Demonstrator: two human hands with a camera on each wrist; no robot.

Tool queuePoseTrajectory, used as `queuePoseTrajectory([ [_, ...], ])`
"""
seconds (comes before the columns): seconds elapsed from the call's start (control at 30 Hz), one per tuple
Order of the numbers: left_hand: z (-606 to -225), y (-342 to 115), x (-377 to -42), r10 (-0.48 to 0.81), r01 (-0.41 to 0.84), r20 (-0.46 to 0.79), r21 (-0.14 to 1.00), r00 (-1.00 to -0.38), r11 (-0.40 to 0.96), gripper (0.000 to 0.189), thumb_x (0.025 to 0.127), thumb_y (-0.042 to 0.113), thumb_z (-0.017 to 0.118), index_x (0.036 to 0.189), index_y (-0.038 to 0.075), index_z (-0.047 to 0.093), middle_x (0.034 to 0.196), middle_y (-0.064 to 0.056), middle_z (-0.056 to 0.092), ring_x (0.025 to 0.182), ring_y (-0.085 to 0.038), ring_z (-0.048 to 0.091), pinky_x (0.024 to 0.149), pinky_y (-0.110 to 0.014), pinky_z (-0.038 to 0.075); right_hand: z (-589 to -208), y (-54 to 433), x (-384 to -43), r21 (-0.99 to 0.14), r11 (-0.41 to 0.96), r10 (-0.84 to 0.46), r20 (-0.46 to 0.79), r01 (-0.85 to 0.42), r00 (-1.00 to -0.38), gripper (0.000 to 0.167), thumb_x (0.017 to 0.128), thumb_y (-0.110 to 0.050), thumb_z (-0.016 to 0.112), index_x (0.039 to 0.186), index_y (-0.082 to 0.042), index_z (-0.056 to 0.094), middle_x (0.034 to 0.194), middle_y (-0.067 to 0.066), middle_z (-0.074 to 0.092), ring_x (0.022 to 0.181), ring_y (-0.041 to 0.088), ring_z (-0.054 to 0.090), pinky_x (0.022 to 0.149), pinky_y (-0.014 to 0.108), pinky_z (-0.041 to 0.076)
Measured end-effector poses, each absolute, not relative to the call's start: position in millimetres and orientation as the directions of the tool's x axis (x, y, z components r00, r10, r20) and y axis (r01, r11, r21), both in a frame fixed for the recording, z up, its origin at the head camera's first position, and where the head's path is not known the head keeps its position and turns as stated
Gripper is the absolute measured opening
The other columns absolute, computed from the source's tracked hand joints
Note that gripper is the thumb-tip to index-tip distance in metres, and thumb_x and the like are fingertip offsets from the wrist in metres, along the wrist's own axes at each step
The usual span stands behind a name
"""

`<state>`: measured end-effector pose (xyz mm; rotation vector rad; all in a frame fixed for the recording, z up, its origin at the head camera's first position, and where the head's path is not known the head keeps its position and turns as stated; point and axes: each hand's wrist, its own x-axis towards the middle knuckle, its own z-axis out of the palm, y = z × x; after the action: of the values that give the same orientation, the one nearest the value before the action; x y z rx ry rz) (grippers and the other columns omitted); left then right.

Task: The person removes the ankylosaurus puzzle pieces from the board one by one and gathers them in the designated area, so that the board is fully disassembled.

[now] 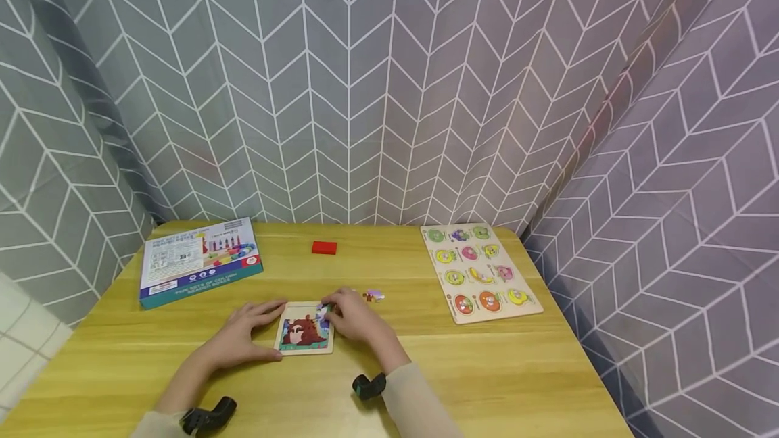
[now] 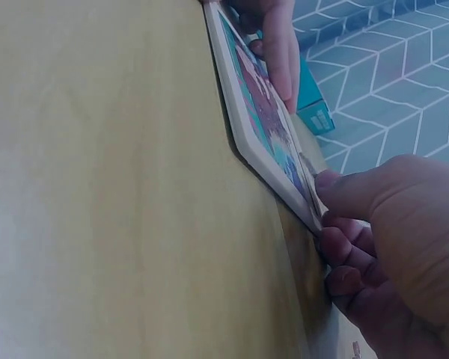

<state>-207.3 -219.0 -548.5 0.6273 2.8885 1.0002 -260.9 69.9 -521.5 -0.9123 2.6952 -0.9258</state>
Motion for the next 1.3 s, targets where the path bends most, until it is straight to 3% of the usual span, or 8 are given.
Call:
queuePoseTrajectory([
  [0.3,-548.2,-219.1,-207.3,0.375,0.353,0.095,0.602,-0.922,0.716,0.103,0.073,0.063,0.090,0.155,0.011,0.056,0.164,-0.008,0.048,0.135,-0.037,0.046,0.117,-0.072,0.023,-512.5,85.5,-263.1,-0.612,0.594,-0.566,0.145,-0.523,-0.812,0.027,0.106,-0.010,0.065,0.131,-0.006,0.072,0.121,0.007,0.066,0.095,0.012,0.056,0.083,0.026,0.052],
  [0.77,-548.9,-220.2,-206.2,0.379,0.371,0.116,0.591,-0.918,0.717,0.103,0.074,0.062,0.090,0.156,0.011,0.055,0.164,-0.009,0.049,0.134,-0.037,0.047,0.114,-0.071,0.027,-515.4,184.1,-281.9,-0.605,0.679,-0.367,0.212,-0.416,-0.906,0.027,0.102,-0.003,0.067,0.129,-0.003,0.072,0.119,0.011,0.066,0.087,0.015,0.053,0.076,0.031,0.047],
  [1.1,-549.9,-220.0,-207.2,0.377,0.365,0.110,0.595,-0.920,0.716,0.102,0.074,0.062,0.090,0.156,0.012,0.055,0.164,-0.008,0.049,0.132,-0.035,0.047,0.114,-0.070,0.027,-526.4,204.8,-282.1,-0.584,0.718,-0.331,0.192,-0.379,-0.924,0.024,0.100,-0.005,0.071,0.124,-0.003,0.075,0.119,0.014,0.068,0.092,0.018,0.056,0.080,0.036,0.049],
  [1.3,-551.5,-220.0,-208.9,0.377,0.361,0.104,0.594,-0.921,0.719,0.103,0.074,0.065,0.089,0.157,0.013,0.055,0.165,-0.006,0.048,0.135,-0.036,0.046,0.115,-0.069,0.028,-532.1,206.0,-281.3,-0.592,0.724,-0.326,0.159,-0.354,-0.932,0.023,0.102,-0.006,0.070,0.124,-0.007,0.076,0.125,0.013,0.066,0.106,0.025,0.064,0.093,0.045,0.054],
])
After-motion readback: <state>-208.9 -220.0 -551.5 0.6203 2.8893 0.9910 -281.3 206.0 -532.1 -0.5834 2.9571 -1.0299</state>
